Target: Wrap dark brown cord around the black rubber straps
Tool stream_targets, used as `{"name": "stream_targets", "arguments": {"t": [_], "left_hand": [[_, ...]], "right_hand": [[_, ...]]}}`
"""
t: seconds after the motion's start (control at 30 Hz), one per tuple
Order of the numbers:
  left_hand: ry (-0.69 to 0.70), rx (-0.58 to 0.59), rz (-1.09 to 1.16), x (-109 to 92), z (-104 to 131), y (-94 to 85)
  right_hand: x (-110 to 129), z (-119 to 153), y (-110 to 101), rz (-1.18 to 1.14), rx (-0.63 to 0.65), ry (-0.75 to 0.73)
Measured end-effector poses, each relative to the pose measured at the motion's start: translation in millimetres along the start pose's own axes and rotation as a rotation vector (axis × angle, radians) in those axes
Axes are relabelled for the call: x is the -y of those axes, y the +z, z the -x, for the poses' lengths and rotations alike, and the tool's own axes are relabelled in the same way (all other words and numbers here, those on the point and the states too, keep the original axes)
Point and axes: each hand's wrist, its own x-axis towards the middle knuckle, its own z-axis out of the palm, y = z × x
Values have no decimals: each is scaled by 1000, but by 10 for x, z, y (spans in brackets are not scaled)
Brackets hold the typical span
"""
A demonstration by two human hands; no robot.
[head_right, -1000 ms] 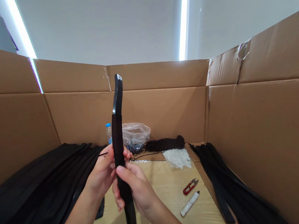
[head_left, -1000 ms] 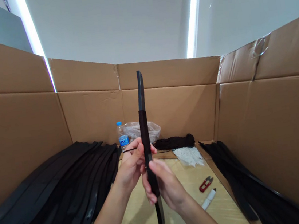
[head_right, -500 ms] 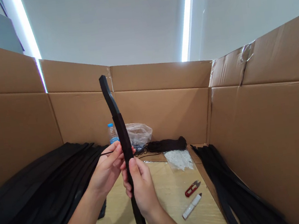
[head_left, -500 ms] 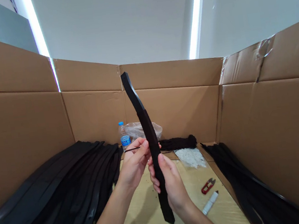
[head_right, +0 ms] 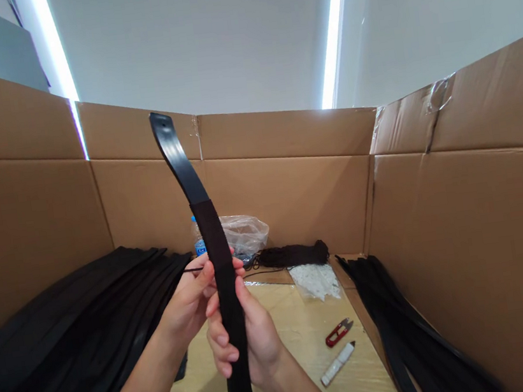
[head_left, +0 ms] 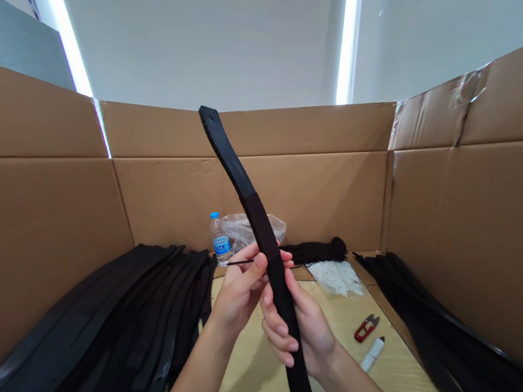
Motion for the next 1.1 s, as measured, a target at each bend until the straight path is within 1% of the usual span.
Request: {"name": "stream_targets", "arguments": {"t": [0.07, 0.2, 0.27, 0.33, 0.4, 0.53, 0.63, 0.7, 0.8, 0.9, 1.0, 1.1], "left_hand": [[13, -39, -31, -16, -2, -2], [80, -146, -121, -23, -19, -7], [109, -176, -155, -9, -32, -12], [123, -171, -172, 10, -43, -14], [119, -139, -149, 26, -50, -10], [48, -96, -67, 40, -46, 0], [-41, -67, -72, 43, -34, -12], [-76, -49, -78, 43, -27, -24], [-80, -37, -57, 38, -21, -33], [-63, 14, -20, 30, -18, -29], [-60, 70, -3, 29, -19, -32], [-68, 95, 19, 31, -26, -48]], "right_hand": [[-30, -24, -8, 93, -75, -77], [-74, -67, -1, 376, -331, -351], [-73, -75, 11, 478, -430, -425], [-63, -70, 23, 535, -479, -466], [-55, -59, 29, 563, -494, -480], [-70, -36, 22, 497, -458, -421], [-94, -27, 18, 386, -389, -369], [-97, -21, 26, 305, -334, -333], [-70, -11, 49, 192, -251, -266], [-21, -2, 57, 112, -166, -177], [21, 4, 48, 67, -76, -101], [29, 1, 38, 59, -11, -69]]}}
